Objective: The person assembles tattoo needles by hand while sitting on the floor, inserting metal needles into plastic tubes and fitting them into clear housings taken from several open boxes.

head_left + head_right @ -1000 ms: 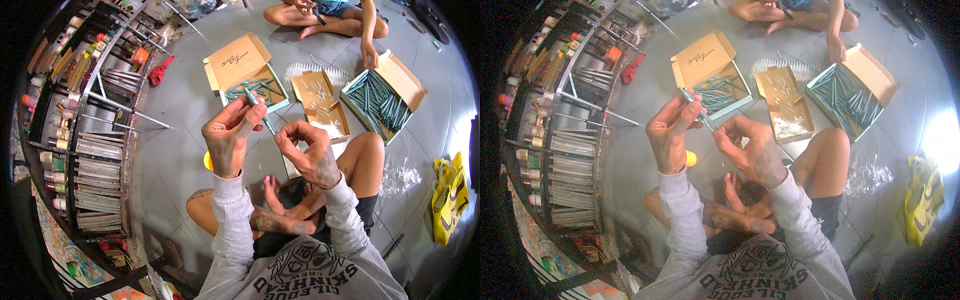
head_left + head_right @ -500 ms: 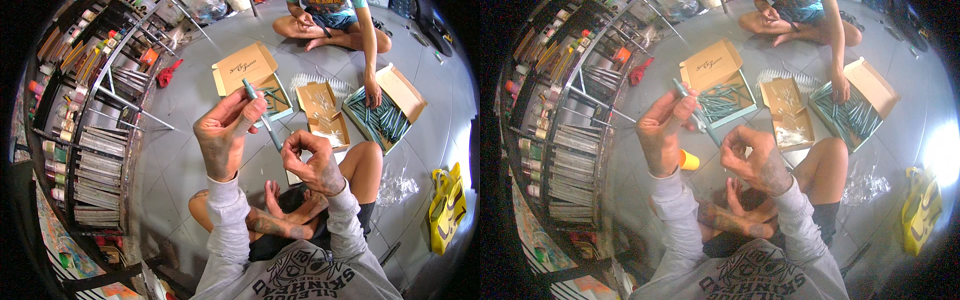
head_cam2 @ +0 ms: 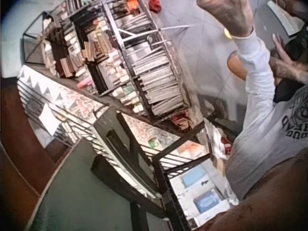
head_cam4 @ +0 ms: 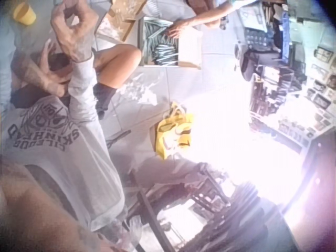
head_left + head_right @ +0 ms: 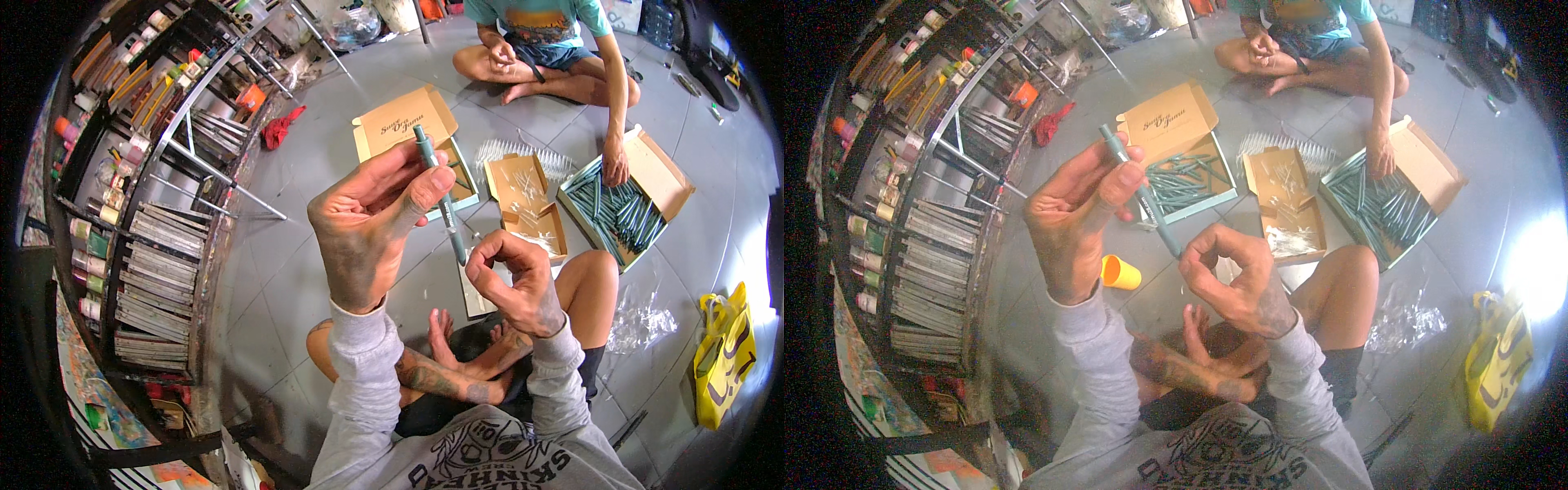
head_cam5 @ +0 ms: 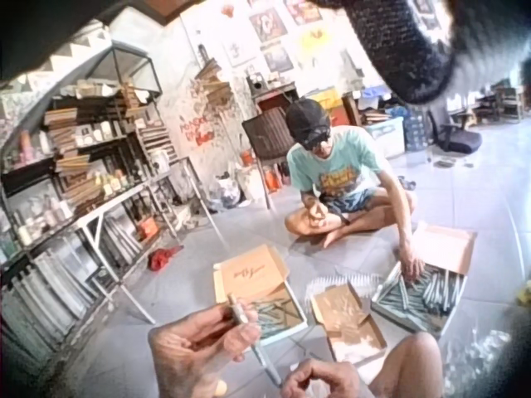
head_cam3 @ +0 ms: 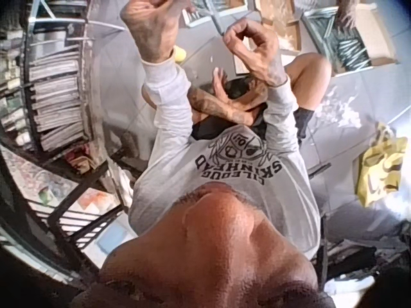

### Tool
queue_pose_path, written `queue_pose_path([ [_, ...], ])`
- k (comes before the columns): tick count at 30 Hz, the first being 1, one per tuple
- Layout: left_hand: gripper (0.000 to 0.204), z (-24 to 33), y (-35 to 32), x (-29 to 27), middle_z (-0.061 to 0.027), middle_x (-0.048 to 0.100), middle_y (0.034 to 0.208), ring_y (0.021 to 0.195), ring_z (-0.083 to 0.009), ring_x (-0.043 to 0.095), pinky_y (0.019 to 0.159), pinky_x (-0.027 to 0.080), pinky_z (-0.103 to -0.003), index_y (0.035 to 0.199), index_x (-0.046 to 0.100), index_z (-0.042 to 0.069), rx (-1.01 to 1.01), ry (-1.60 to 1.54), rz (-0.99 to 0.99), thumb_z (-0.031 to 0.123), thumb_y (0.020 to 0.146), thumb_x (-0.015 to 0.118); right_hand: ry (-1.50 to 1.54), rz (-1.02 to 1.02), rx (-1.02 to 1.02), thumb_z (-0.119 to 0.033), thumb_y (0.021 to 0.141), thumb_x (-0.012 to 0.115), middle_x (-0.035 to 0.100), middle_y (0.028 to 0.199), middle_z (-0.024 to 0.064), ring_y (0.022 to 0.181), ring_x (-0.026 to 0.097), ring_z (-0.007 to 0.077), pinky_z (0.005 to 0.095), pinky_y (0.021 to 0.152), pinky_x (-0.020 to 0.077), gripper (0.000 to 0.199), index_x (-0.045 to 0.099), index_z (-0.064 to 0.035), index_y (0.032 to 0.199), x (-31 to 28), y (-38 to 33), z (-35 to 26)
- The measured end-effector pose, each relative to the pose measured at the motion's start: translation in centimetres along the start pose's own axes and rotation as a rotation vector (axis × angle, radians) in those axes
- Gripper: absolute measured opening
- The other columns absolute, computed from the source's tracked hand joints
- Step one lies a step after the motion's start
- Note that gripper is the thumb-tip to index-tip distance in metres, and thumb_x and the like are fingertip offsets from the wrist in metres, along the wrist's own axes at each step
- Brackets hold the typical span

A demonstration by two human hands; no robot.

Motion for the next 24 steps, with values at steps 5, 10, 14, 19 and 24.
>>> queue_pose_path([
  [5,0.045,0.3,0.0,-0.1,-0.0095,0.074,0.103,0.083,-0.0111,0.069,0.060,0.048,-0.022,0.119,0.068,0.001,0.013,0.036,-0.040,0.018,0.080,0.083,-0.101,-0.012,0.076,-0.021,0.089,0.061,0.062,0.078,0.0033,0.076,0.056,0.0103,0.0261,0.073,0.0451,0.024,0.063,0.0025,0.087,-0.1,-0.1,-0.3],
  [10,0.042,1.4,-0.1,0.3,-0.0109,0.074,0.102,0.086,-0.0119,0.069,0.065,0.051,-0.022,0.116,0.069,0.000,0.057,-0.030,-0.094,0.012,0.079,0.084,-0.135,0.265,-0.076,-0.035,0.102,0.045,0.068,0.088,0.0101,0.082,0.060,0.0186,0.0324,0.076,0.0476,0.041,0.065,0.0005,0.101,-1.8,0.9,-2.5],
  [14,0.040,1.7,-0.2,0.4,-0.0123,0.074,0.100,0.086,-0.0127,0.069,0.074,0.055,-0.025,0.113,0.069,-0.003,0.070,-0.078,-0.144,0.008,0.078,0.084,0.049,-0.006,-0.039,-0.035,0.102,0.052,0.067,0.093,0.0065,0.087,0.058,0.0134,0.0296,0.079,0.0462,0.039,0.066,0.0007,0.106,-0.3,3.9,-6.1],
  [19,0.038,3.7,-0.4,0.3,-0.0128,0.074,0.099,0.086,-0.0138,0.070,0.078,0.057,-0.027,0.112,0.070,-0.004,0.012,-0.039,-0.153,0.007,0.079,0.083,0.018,-0.193,-0.005,-0.030,0.092,0.071,0.072,0.088,0.0046,0.087,0.064,0.0107,0.0284,0.080,0.0491,0.030,0.072,-0.0003,0.095,0.3,5.7,-7.6],
  [24,0.040,4.2,-1.0,0.0,-0.0130,0.074,0.099,0.085,-0.0151,0.070,0.078,0.057,-0.028,0.113,0.069,-0.004,0.006,-0.075,-0.151,0.010,0.078,0.084,-0.080,-0.207,-0.065,-0.025,0.089,0.074,0.073,0.079,0.0039,0.075,0.066,0.0087,0.0277,0.071,0.0512,0.023,0.074,-0.0017,0.088,0.6,5.7,-8.7],
])
Point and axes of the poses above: each hand's wrist, its own y-axis towards the middle knuckle, its own x-axis out of the palm, z = x × y, the point moved 7 cm from there along y, towards the middle knuckle
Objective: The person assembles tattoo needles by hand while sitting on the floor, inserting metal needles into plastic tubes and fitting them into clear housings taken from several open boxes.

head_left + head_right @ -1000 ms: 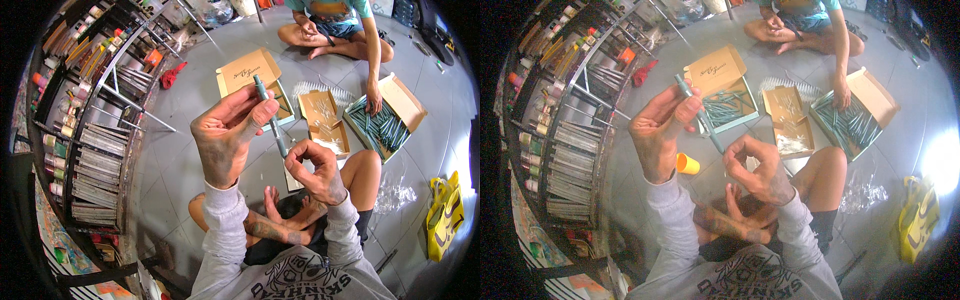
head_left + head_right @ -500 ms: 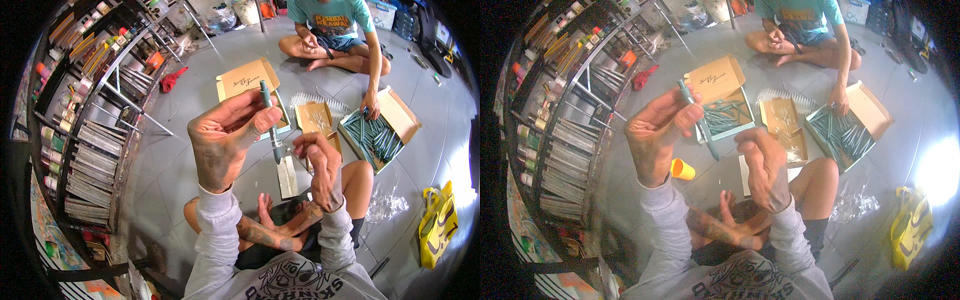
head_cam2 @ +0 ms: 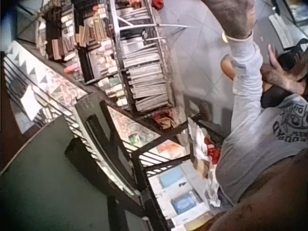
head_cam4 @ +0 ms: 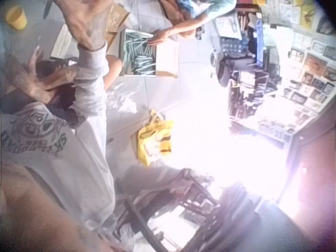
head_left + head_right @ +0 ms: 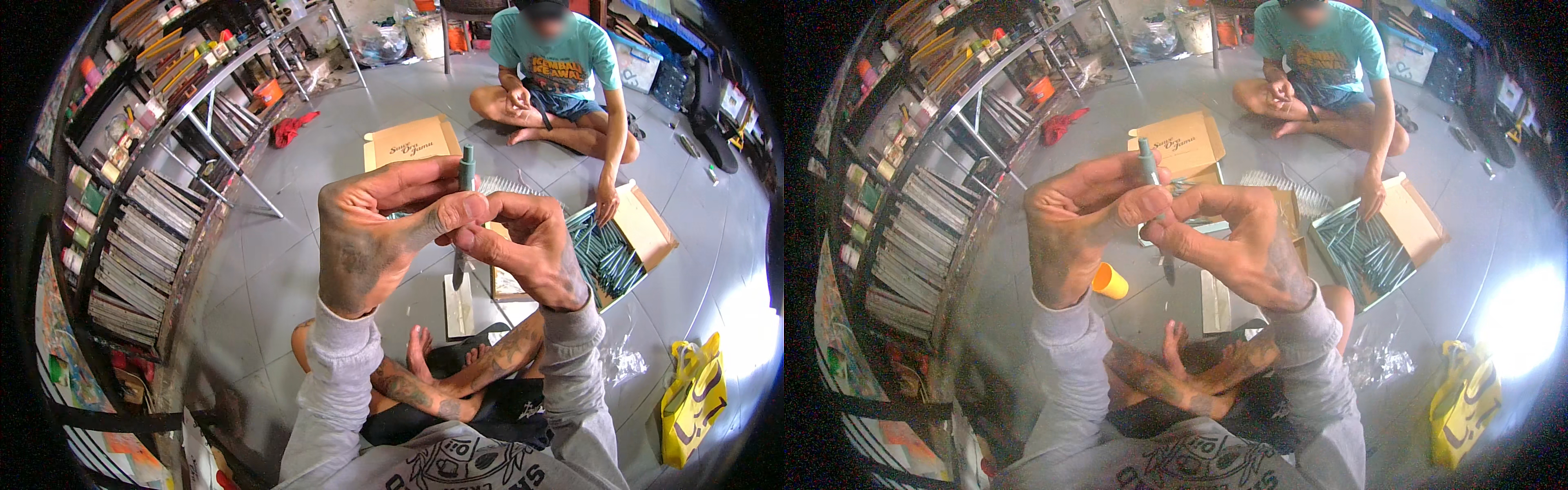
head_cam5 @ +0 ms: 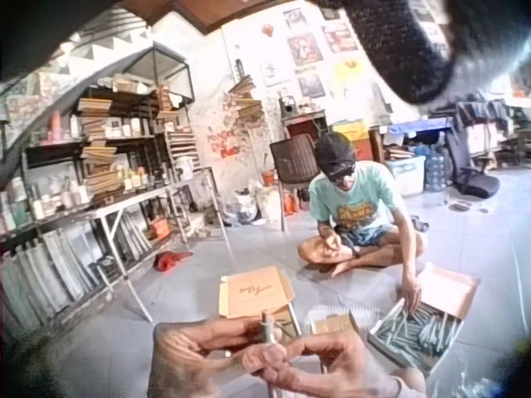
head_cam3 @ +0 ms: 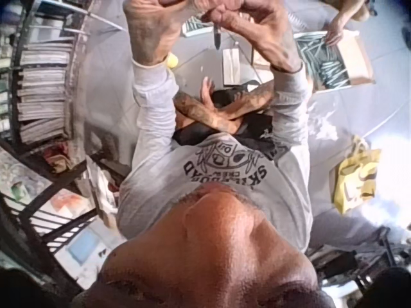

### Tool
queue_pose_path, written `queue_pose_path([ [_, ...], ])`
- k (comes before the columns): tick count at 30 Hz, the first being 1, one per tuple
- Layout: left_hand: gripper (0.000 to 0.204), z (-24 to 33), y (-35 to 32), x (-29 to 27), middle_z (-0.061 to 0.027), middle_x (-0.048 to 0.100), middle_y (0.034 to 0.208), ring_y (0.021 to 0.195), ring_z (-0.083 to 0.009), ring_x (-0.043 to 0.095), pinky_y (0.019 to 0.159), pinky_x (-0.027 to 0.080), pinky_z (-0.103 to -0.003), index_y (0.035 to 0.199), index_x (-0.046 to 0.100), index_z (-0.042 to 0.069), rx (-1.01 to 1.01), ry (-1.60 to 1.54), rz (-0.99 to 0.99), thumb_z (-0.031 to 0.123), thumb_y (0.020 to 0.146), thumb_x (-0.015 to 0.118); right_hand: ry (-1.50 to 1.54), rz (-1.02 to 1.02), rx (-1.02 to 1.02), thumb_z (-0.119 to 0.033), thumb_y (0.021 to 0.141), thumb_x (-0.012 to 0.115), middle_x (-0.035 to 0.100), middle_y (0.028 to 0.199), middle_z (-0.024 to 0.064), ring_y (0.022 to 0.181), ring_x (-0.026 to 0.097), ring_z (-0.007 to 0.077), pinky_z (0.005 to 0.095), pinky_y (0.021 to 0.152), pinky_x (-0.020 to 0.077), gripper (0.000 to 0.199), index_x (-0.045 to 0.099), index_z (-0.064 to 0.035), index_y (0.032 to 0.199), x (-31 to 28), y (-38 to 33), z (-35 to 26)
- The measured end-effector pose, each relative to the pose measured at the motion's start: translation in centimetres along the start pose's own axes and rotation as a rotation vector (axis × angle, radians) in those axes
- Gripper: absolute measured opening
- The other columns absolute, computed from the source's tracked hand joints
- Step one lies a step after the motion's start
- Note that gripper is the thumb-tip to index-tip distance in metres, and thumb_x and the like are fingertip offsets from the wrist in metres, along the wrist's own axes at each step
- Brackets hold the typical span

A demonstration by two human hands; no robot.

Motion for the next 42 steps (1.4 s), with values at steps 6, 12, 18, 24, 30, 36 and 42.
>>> queue_pose_path([
  [6,0.042,-0.3,0.1,0.0,-0.0132,0.074,0.100,0.089,-0.0159,0.070,0.080,0.057,-0.029,0.114,0.069,-0.004,-0.008,-0.045,-0.008,0.014,0.079,0.084,-0.023,-0.011,0.047,-0.020,0.088,0.073,0.074,0.082,0.0047,0.077,0.066,0.0091,0.0279,0.072,0.0524,0.020,0.075,-0.0011,0.094,-0.2,-0.3,-0.2],
  [12,0.036,-2.0,-0.6,-0.5,-0.0119,0.074,0.100,0.092,-0.0152,0.069,0.086,0.055,-0.029,0.111,0.071,-0.004,0.048,0.100,-0.062,0.020,0.085,0.079,-0.002,0.001,0.094,-0.020,0.092,0.069,0.073,0.093,0.0090,0.094,0.065,0.0141,0.0307,0.087,0.0499,0.025,0.073,0.0020,0.102,0.2,-0.7,-0.2],
  [18,0.037,-1.9,-1.1,-1.3,-0.0124,0.074,0.094,0.076,-0.0144,0.069,0.066,0.052,-0.026,0.108,0.072,-0.002,0.035,-0.043,0.149,0.028,0.088,0.076,0.132,0.083,0.011,-0.016,0.090,0.067,0.068,0.111,0.0116,0.099,0.064,0.0181,0.0343,0.088,0.0485,0.031,0.064,0.0035,0.114,0.8,-3.0,1.2],
  [24,0.039,-1.7,-1.4,-1.9,-0.0124,0.074,0.092,0.073,-0.0143,0.069,0.061,0.053,-0.025,0.109,0.070,-0.003,0.040,-0.069,0.190,0.031,0.089,0.076,0.013,0.237,-0.033,-0.015,0.083,0.080,0.071,0.079,0.0090,0.071,0.067,0.0157,0.0291,0.065,0.0527,0.025,0.068,0.0041,0.094,3.1,-4.1,2.1],
  [30,0.038,-1.3,-1.4,-2.4,-0.0113,0.074,0.091,0.072,-0.0135,0.069,0.060,0.055,-0.025,0.107,0.071,-0.002,0.032,-0.067,0.219,0.031,0.089,0.075,0.307,0.143,0.210,-0.013,0.090,0.074,0.072,0.081,0.0125,0.073,0.069,0.0159,0.0282,0.065,0.0554,0.020,0.068,0.0047,0.098,4.0,-4.4,2.6],
  [36,0.037,-0.8,-1.1,-2.4,-0.0123,0.074,0.092,0.072,-0.0133,0.070,0.060,0.056,-0.025,0.106,0.071,-0.002,0.052,-0.063,0.219,0.030,0.089,0.075,0.373,0.157,0.199,-0.012,0.092,0.072,0.072,0.081,0.0135,0.071,0.069,0.0169,0.0288,0.064,0.0569,0.020,0.067,0.0059,0.099,4.3,-4.7,2.5],
  [42,0.036,0.2,-0.8,-2.7,-0.0131,0.074,0.092,0.071,-0.0140,0.071,0.059,0.057,-0.025,0.107,0.070,-0.002,0.079,-0.017,0.214,0.029,0.089,0.075,0.414,0.169,0.217,-0.012,0.093,0.069,0.069,0.074,0.0182,0.062,0.069,0.0227,0.0325,0.056,0.0580,0.020,0.064,0.0084,0.093,4.7,-4.9,2.5],
])
Point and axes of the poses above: each hand's wrist, its own y-axis towards the middle knuckle, its own x-axis out of the palm, z = x × y, the point moved 7 cm from there along y, towards the middle knuckle
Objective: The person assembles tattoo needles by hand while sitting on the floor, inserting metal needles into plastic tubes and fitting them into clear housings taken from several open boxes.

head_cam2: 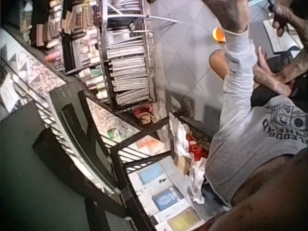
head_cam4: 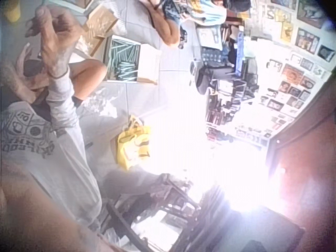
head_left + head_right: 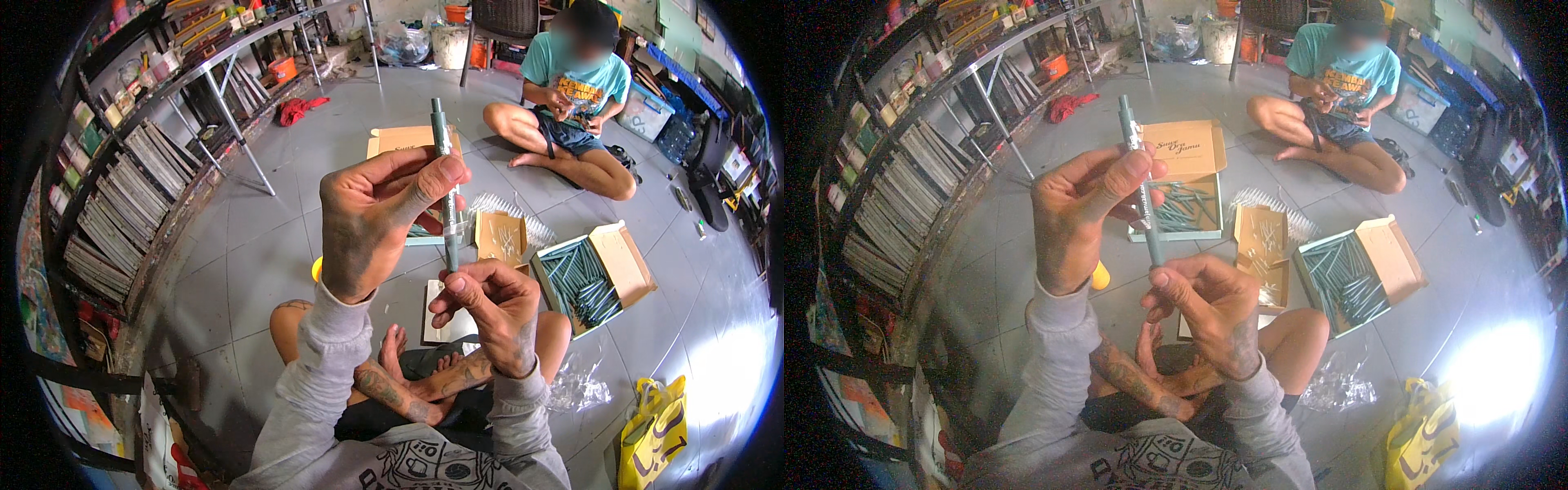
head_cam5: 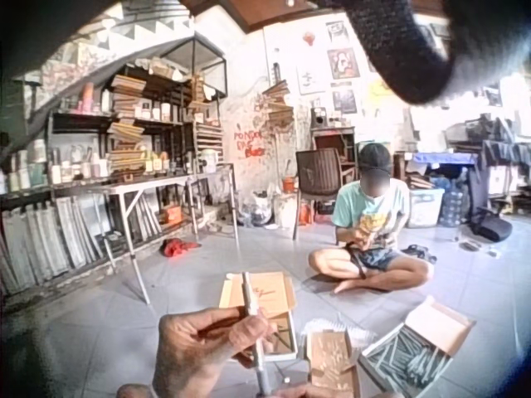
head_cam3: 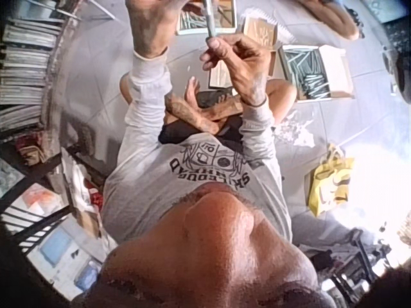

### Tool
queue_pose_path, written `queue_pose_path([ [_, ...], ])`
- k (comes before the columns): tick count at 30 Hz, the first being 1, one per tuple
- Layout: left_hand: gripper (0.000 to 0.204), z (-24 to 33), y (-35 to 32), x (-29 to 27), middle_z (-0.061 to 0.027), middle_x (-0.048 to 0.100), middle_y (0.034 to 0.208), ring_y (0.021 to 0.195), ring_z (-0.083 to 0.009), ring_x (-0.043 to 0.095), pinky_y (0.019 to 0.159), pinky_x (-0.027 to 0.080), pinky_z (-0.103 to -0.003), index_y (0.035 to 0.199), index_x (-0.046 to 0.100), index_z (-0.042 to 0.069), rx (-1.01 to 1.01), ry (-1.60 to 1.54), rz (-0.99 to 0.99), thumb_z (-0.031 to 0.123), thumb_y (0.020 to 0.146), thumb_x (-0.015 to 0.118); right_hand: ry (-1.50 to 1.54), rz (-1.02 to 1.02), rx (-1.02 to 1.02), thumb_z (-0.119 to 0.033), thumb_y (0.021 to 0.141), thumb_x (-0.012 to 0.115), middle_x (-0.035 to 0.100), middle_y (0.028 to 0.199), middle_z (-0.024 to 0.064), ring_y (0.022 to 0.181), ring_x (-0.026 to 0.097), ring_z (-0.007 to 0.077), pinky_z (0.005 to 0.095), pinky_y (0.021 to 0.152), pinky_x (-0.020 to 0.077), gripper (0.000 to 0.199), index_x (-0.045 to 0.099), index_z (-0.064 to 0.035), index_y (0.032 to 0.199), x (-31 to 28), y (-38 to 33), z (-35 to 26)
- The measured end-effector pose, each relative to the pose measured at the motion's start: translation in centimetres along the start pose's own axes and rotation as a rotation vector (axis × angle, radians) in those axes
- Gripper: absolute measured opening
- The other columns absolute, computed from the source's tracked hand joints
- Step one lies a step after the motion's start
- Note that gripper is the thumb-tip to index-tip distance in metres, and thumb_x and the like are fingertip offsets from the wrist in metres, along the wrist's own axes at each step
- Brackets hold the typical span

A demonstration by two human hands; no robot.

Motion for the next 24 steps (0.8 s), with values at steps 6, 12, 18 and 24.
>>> queue_pose_path([
  [6,0.036,0.7,0.4,-0.2,-0.0132,0.074,0.093,0.071,-0.0141,0.071,0.057,0.056,-0.025,0.108,0.070,-0.002,0.027,-0.018,0.012,0.029,0.090,0.074,0.093,-0.088,0.040,-0.010,0.093,0.069,0.070,0.079,0.0157,0.068,0.069,0.0197,0.0302,0.060,0.0570,0.019,0.065,0.0083,0.098,0.3,-0.1,0.4],
  [12,0.036,1.3,0.6,-0.1,-0.0135,0.074,0.093,0.070,-0.0137,0.071,0.055,0.055,-0.023,0.108,0.070,-0.002,0.048,0.006,0.003,0.029,0.089,0.075,0.088,-0.084,0.055,-0.010,0.093,0.069,0.070,0.079,0.0154,0.067,0.068,0.0193,0.0300,0.062,0.0570,0.019,0.065,0.0081,0.098,0.3,-0.2,0.5],
  [18,0.034,1.7,0.9,-0.2,-0.0133,0.075,0.093,0.069,-0.0132,0.071,0.054,0.055,-0.023,0.109,0.070,-0.001,0.088,0.027,-0.014,0.027,0.090,0.073,0.063,-0.058,0.051,-0.010,0.092,0.070,0.069,0.074,0.0183,0.061,0.068,0.0243,0.0352,0.059,0.0588,0.019,0.065,0.0091,0.094,0.3,-0.3,0.5],
  [24,0.034,1.9,0.9,-0.1,-0.0136,0.075,0.093,0.070,-0.0132,0.071,0.055,0.056,-0.024,0.109,0.070,-0.001,0.087,0.022,-0.003,0.027,0.090,0.073,0.092,-0.092,0.067,-0.010,0.093,0.070,0.070,0.079,0.0151,0.068,0.068,0.0189,0.0302,0.061,0.0572,0.019,0.065,0.0076,0.096,0.3,-0.4,0.7],
])
Point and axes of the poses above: each hand's wrist, its own y-axis towards the middle knuckle, its own x-axis out of the palm, z = x × y, the point moved 7 cm from there along y, towards the middle knuckle
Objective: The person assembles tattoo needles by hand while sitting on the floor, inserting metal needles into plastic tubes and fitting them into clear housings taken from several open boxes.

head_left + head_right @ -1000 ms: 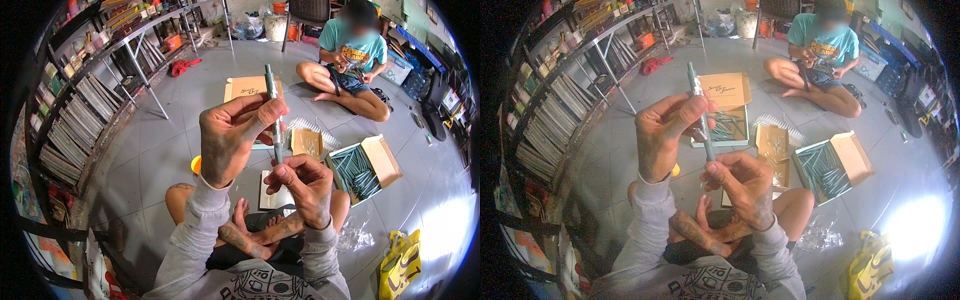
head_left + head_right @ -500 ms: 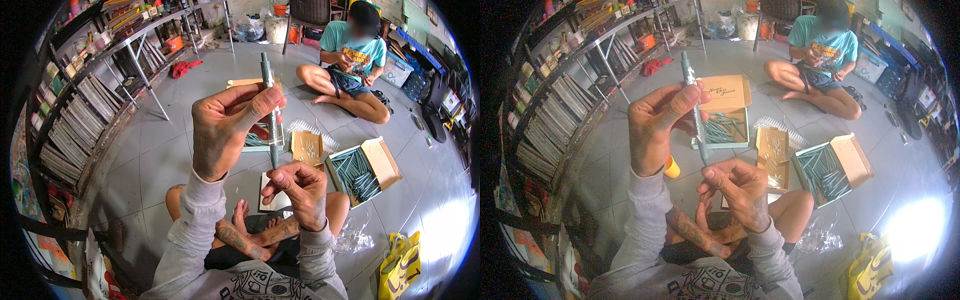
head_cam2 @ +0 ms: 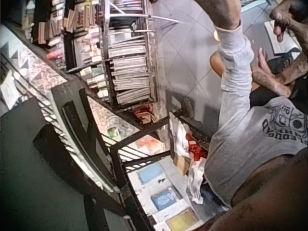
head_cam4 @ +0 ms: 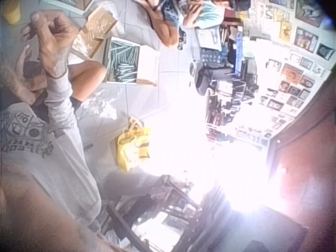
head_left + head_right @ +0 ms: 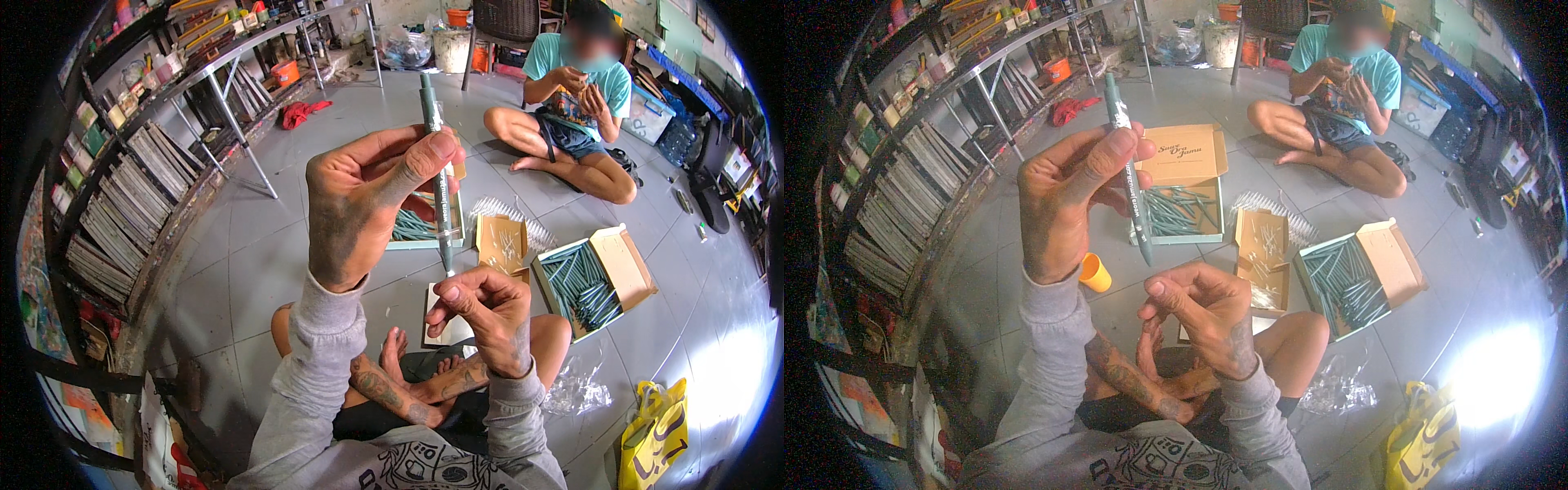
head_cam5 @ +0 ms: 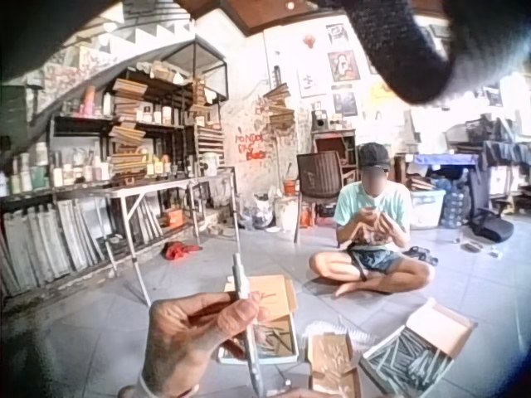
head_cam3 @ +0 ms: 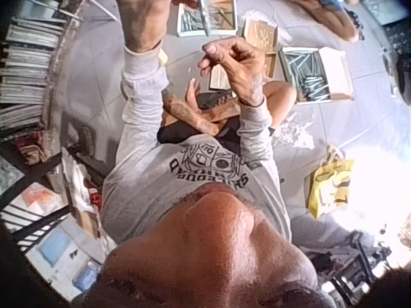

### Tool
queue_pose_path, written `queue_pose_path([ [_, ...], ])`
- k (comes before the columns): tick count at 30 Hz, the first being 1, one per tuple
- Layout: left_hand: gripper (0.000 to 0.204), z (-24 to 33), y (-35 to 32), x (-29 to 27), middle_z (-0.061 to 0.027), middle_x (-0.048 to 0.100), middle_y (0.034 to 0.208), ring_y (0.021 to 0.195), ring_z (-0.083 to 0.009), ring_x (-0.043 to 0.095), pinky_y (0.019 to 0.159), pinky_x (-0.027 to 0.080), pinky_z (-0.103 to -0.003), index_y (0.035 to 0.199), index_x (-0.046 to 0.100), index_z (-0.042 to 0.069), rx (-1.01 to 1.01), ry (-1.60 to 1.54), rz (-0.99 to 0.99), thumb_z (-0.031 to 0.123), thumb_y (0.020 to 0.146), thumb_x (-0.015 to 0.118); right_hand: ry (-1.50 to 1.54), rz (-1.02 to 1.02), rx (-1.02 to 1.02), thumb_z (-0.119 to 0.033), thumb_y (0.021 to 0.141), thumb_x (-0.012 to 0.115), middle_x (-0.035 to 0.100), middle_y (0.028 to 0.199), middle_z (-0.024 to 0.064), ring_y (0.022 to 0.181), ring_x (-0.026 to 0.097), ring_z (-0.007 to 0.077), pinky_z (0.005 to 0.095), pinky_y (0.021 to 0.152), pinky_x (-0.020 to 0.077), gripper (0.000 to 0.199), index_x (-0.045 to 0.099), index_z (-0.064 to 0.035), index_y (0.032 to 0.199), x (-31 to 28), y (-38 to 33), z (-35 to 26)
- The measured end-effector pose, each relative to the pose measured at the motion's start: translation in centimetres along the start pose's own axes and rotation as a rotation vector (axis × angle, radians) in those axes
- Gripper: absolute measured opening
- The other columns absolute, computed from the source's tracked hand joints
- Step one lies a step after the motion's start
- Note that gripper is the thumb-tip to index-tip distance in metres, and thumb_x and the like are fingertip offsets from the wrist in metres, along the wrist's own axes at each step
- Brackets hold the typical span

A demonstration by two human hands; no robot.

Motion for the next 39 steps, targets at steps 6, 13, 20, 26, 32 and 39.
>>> queue_pose_path([
  [6,0.034,-0.2,-0.1,0.1,-0.0135,0.075,0.093,0.071,-0.0135,0.071,0.055,0.057,-0.024,0.109,0.070,-0.001,-0.011,0.004,-0.016,0.027,0.090,0.073,-0.004,0.016,0.010,-0.011,0.093,0.069,0.070,0.078,0.0147,0.067,0.068,0.0192,0.0304,0.061,0.0571,0.019,0.065,0.0077,0.096,-0.1,0.0,0.0],
  [13,0.034,-0.1,-0.2,0.5,-0.0124,0.074,0.093,0.070,-0.0132,0.070,0.055,0.055,-0.023,0.108,0.071,-0.001,-0.037,-0.005,-0.030,0.028,0.090,0.073,-0.057,-0.008,-0.071,-0.011,0.087,0.076,0.071,0.092,0.0149,0.082,0.068,0.0194,0.0320,0.074,0.0571,0.028,0.064,0.0075,0.105,0.0,0.4,-0.7],
  [20,0.035,-0.9,-0.1,0.3,-0.0115,0.074,0.093,0.070,-0.0127,0.070,0.055,0.055,-0.023,0.106,0.071,-0.001,-0.097,-0.044,-0.033,0.030,0.089,0.074,-0.285,0.101,-0.543,-0.014,0.075,0.086,0.061,0.123,0.0149,0.112,0.060,0.0218,0.0359,0.092,0.0494,0.052,0.062,0.0023,0.118,-1.2,1.3,-5.0],
  [26,0.038,-1.8,0.1,0.1,-0.0102,0.074,0.092,0.070,-0.0116,0.069,0.056,0.054,-0.022,0.105,0.072,-0.001,-0.154,-0.052,-0.083,0.033,0.088,0.075,-0.690,-0.076,-0.792,-0.010,0.072,0.084,0.060,0.119,0.0140,0.112,0.059,0.0269,0.0382,0.094,0.0461,0.038,0.072,-0.0065,0.109,1.7,2.9,-9.4],
  [32,0.041,-2.3,0.3,0.5,-0.0098,0.073,0.091,0.073,-0.0119,0.069,0.061,0.055,-0.024,0.103,0.072,-0.001,-0.183,-0.076,-0.110,0.036,0.086,0.075,-0.874,-0.113,-0.843,-0.014,0.072,0.085,0.059,0.119,0.0136,0.112,0.058,0.0262,0.0392,0.092,0.0480,0.027,0.075,-0.0059,0.095,2.3,3.8,-11.5],
  [39,0.042,-3.0,0.3,0.0,-0.0115,0.073,0.095,0.076,-0.0142,0.070,0.069,0.057,-0.026,0.105,0.071,-0.001,-0.240,-0.126,-0.095,0.036,0.085,0.076,-0.841,-0.171,-0.821,-0.020,0.079,0.083,0.056,0.130,0.0160,0.114,0.060,0.0255,0.0380,0.092,0.0498,0.019,0.074,-0.0035,0.087,2.6,5.0,-11.8],
])
Point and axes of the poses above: each hand's wrist, its own y-axis towards the middle knuckle, its own x-axis out of the palm, z = x × y, the point moved 7 cm from there along y, towards the middle knuckle
